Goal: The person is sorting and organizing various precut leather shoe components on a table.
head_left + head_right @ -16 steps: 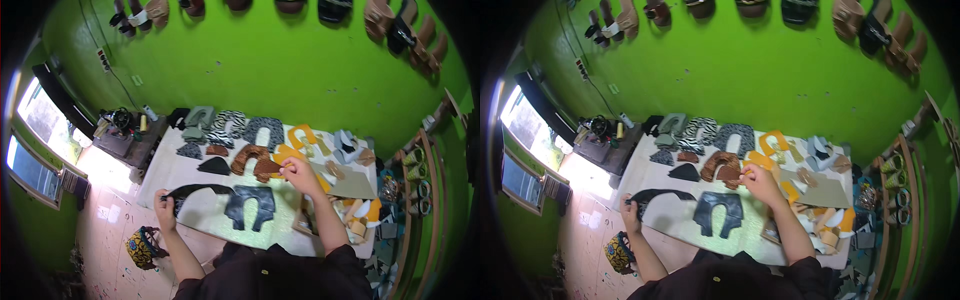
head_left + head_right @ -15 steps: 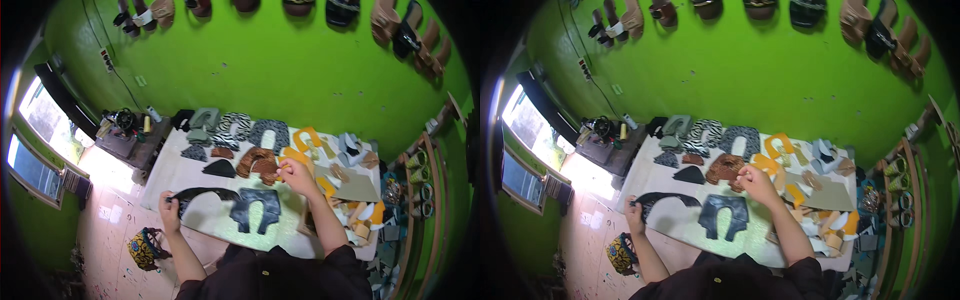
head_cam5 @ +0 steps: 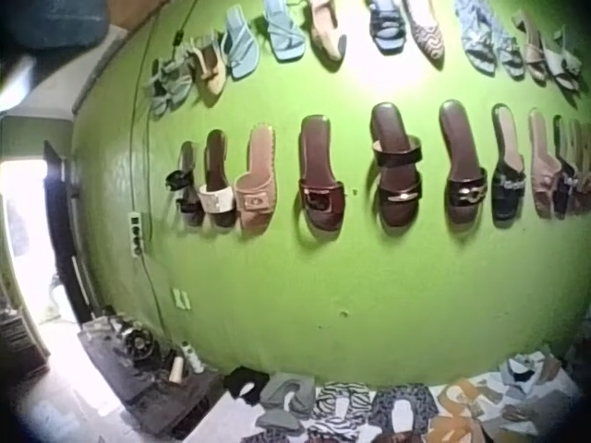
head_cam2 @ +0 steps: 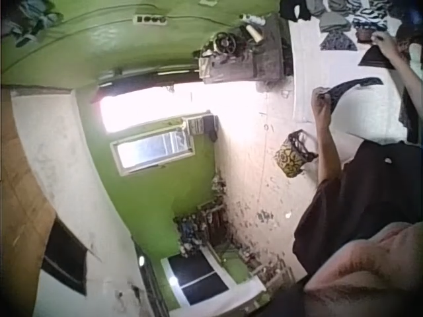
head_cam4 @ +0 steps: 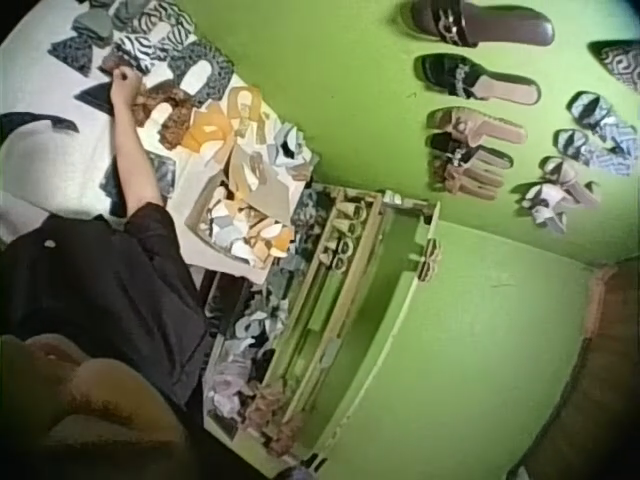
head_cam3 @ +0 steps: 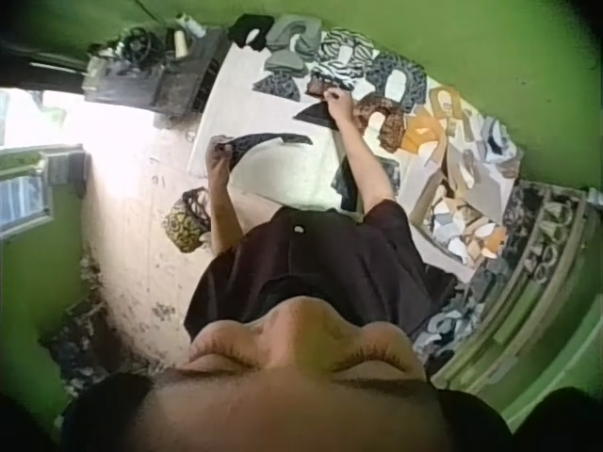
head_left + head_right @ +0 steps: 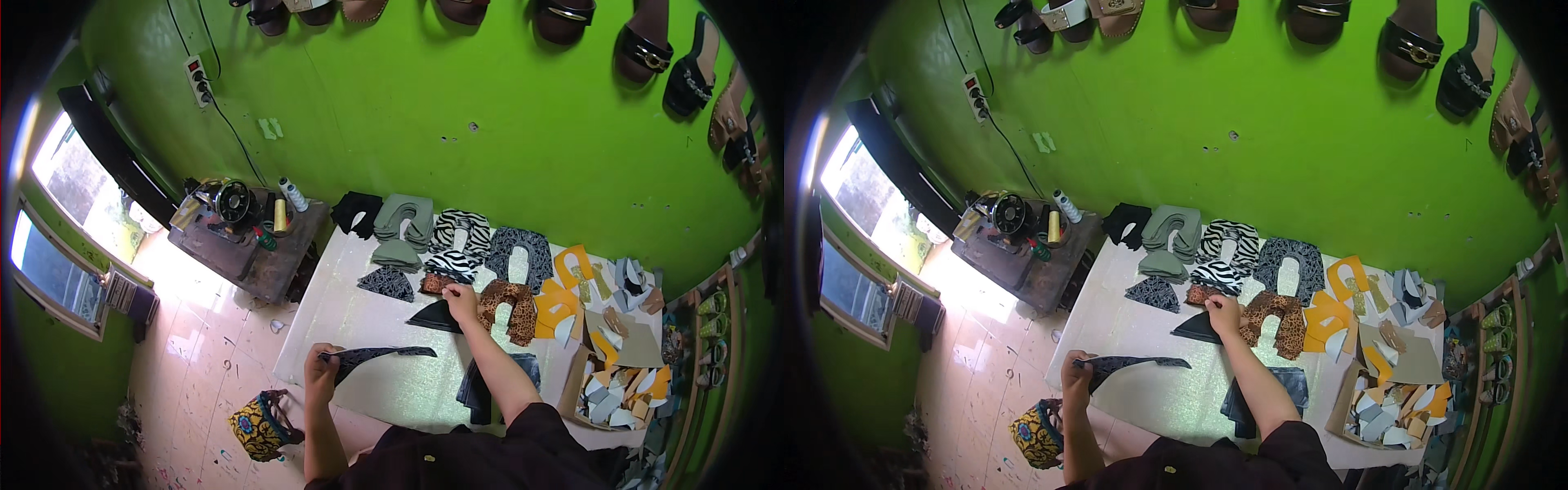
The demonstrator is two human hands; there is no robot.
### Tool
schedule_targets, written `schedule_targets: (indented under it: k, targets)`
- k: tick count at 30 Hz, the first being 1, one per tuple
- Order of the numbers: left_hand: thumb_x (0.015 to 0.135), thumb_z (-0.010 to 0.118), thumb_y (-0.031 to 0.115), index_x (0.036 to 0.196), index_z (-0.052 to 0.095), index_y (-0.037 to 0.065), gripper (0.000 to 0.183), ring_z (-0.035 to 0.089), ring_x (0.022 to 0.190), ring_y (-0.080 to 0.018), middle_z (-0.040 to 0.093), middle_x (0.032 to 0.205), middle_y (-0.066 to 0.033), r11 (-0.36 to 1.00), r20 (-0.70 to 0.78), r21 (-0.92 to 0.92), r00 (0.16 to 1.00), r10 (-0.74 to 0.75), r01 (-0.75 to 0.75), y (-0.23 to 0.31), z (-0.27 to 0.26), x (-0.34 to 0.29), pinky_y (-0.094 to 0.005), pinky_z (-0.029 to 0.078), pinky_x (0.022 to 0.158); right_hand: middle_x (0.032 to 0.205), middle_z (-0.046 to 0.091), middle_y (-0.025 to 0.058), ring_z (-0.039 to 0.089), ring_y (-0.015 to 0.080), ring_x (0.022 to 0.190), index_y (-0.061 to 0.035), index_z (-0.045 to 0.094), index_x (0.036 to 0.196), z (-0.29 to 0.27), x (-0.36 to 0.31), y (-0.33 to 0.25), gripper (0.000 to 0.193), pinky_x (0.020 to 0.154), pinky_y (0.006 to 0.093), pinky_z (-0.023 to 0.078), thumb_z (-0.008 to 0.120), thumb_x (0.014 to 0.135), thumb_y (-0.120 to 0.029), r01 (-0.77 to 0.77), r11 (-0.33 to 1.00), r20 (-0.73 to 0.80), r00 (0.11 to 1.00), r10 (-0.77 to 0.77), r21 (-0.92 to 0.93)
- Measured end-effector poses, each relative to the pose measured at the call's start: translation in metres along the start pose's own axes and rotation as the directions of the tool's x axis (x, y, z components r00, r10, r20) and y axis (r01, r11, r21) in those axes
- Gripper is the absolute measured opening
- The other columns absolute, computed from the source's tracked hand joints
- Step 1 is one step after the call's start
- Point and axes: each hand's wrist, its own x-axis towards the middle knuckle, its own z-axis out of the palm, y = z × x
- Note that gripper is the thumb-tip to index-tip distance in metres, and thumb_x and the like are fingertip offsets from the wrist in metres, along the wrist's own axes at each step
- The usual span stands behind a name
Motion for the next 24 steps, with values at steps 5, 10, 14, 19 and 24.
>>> schedule_targets:
  k: [5,10,14,19,24]
  targets:
    - [0.088,0.047,-0.005,0.098,0.047,0.004,0.014,0.055,0.086,-0.0130,0.056,0.095,-0.0083,0.999,-0.005,-0.044,1.000,-0.012,0.012,-0.013,-0.021,0.020,-0.0255,0.044,0.079,0.079,0.063,0.0082,0.054,0.0257,0.081,-0.0100,0.070,0.081,-0.001,0.003,0.000,0.015,0.077,0.0374,0.039,0.068,0.074,-0.023,-0.049,0.990,-0.077,0.996,0.039,-0.130]
    - [0.088,0.050,-0.001,0.097,0.048,0.004,0.010,0.054,0.084,-0.0120,0.057,0.092,-0.0065,0.996,0.082,-0.071,0.996,-0.041,0.047,-0.011,-0.015,0.033,-0.0252,0.043,0.079,0.094,0.061,0.0068,0.048,0.0290,0.099,-0.0168,0.071,0.075,-0.014,-0.009,-0.034,0.013,0.086,0.0521,0.028,0.065,0.074,-0.029,-0.319,0.841,-0.192,0.947,0.259,-0.437]
    - [0.089,0.050,0.001,0.096,0.047,0.004,0.009,0.054,0.084,-0.0116,0.056,0.091,-0.0059,0.998,0.077,-0.038,0.996,-0.044,0.047,-0.008,-0.011,0.040,-0.0244,0.043,0.078,0.097,0.059,0.0060,0.046,0.0278,0.102,-0.0178,0.071,0.074,-0.021,-0.010,-0.031,0.013,0.088,0.0510,0.025,0.064,0.074,-0.029,-0.299,0.818,-0.248,0.949,0.197,-0.492]
    - [0.089,0.050,0.001,0.096,0.048,0.004,0.008,0.053,0.082,-0.0106,0.056,0.090,-0.0049,0.999,0.063,0.011,0.997,-0.041,0.041,-0.005,-0.012,0.042,-0.0234,0.043,0.076,0.096,0.059,0.0055,0.046,0.0267,0.101,-0.0161,0.069,0.071,-0.019,-0.009,-0.036,0.013,0.090,0.0502,0.025,0.068,0.072,-0.029,-0.205,0.836,-0.190,0.974,0.123,-0.509]
    - [0.089,0.050,0.003,0.097,0.047,0.003,0.008,0.051,0.079,-0.0084,0.054,0.088,-0.0031,0.998,0.064,0.055,0.998,-0.029,0.026,-0.006,-0.006,0.047,-0.0222,0.041,0.072,0.096,0.058,0.0062,0.046,0.0273,0.101,-0.0131,0.066,0.073,-0.024,-0.007,-0.042,0.020,0.090,0.0520,0.024,0.067,0.074,-0.033,-0.092,0.806,-0.121,0.992,0.026,-0.585]
